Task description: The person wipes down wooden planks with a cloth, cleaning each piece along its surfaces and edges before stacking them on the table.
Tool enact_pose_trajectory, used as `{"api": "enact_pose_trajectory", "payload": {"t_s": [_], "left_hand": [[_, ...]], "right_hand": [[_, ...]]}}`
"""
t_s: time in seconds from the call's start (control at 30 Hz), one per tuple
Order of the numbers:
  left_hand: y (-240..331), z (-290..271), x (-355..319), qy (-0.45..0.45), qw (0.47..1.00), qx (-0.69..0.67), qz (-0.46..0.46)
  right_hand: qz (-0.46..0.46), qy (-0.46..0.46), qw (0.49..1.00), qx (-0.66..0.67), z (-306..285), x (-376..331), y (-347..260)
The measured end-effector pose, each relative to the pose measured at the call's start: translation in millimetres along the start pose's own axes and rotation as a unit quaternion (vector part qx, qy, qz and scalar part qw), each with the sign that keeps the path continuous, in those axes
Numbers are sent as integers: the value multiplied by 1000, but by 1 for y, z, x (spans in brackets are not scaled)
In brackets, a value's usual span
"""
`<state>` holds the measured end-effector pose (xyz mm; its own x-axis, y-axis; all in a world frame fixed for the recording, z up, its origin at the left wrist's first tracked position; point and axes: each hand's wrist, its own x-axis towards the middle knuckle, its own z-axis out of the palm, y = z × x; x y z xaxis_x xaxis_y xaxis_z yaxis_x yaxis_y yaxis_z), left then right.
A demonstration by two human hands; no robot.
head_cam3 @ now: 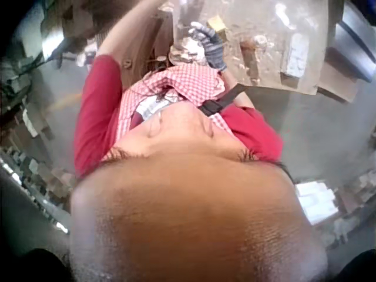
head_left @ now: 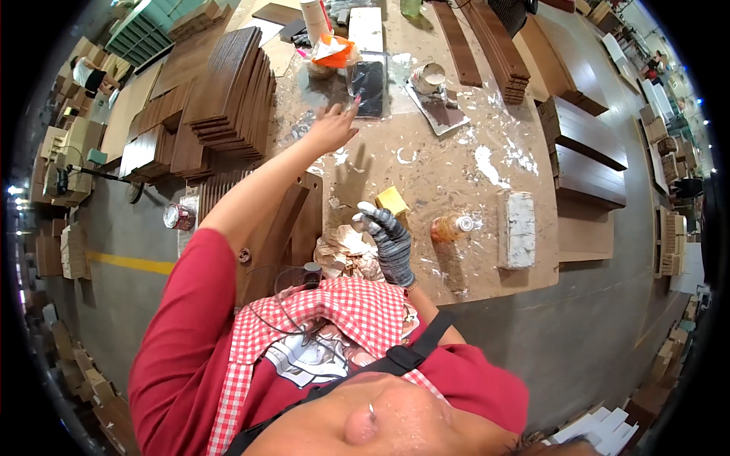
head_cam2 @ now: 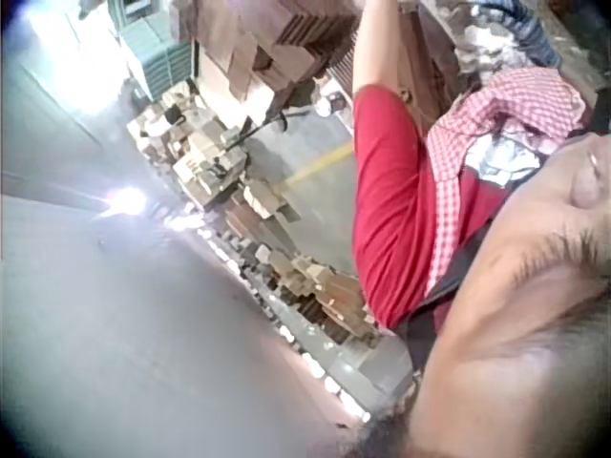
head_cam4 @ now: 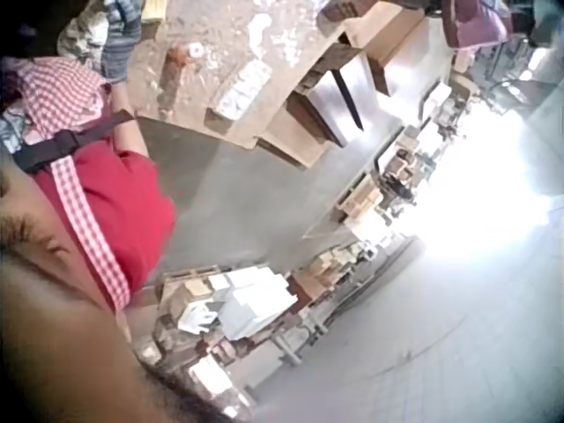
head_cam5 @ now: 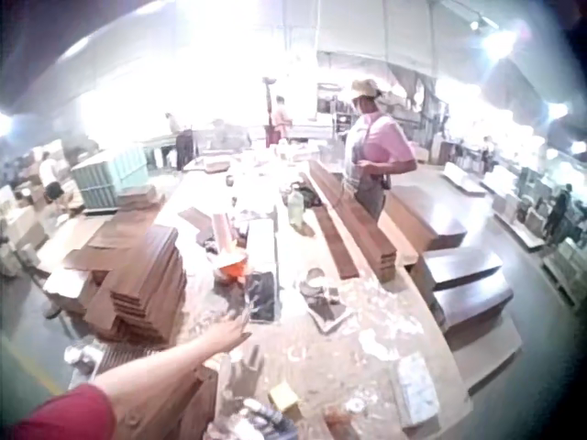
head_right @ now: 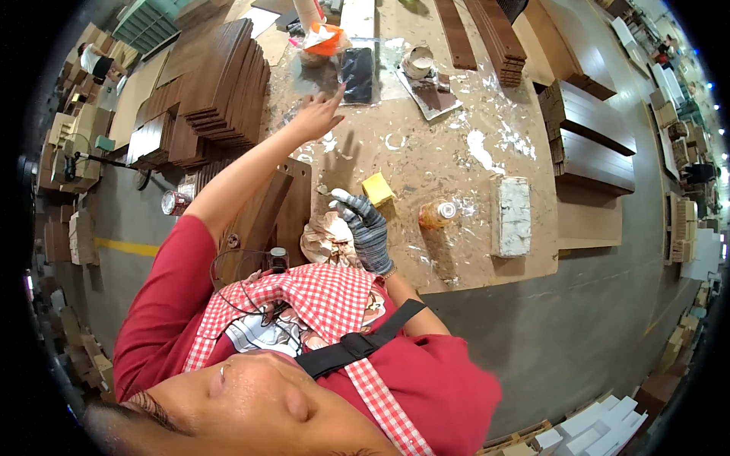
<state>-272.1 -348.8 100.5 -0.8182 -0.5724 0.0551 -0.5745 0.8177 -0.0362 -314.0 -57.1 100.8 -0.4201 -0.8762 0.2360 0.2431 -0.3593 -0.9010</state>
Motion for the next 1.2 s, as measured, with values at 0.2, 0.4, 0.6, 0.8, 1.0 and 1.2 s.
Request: {"api": "enact_pose_trajectory", "payload": {"t_s": [0.2, 0.4, 0.6, 0.8, 1.0, 1.2], "left_hand": [[-15, 15, 51, -85, 996, 17, -13], [-2, -7, 27, -39, 999, -24, -1], [17, -36, -57, -33, 996, -83, -21], [13, -66, -168, 76, 975, -198, -62], [7, -82, -288, 199, 920, -263, -214], [16, -26, -346, 274, 873, -239, -325]], "right_hand": [[30, 25, 999, 0, 12, -1, -14], [35, 15, 999, -8, 13, 1, -14], [68, 28, 997, -4, 25, 10, -16], [52, -31, 998, -33, 25, 7, -5], [77, -63, 995, 0, 40, 6, 10], [82, -106, 991, -14, 62, 21, 20]]}}
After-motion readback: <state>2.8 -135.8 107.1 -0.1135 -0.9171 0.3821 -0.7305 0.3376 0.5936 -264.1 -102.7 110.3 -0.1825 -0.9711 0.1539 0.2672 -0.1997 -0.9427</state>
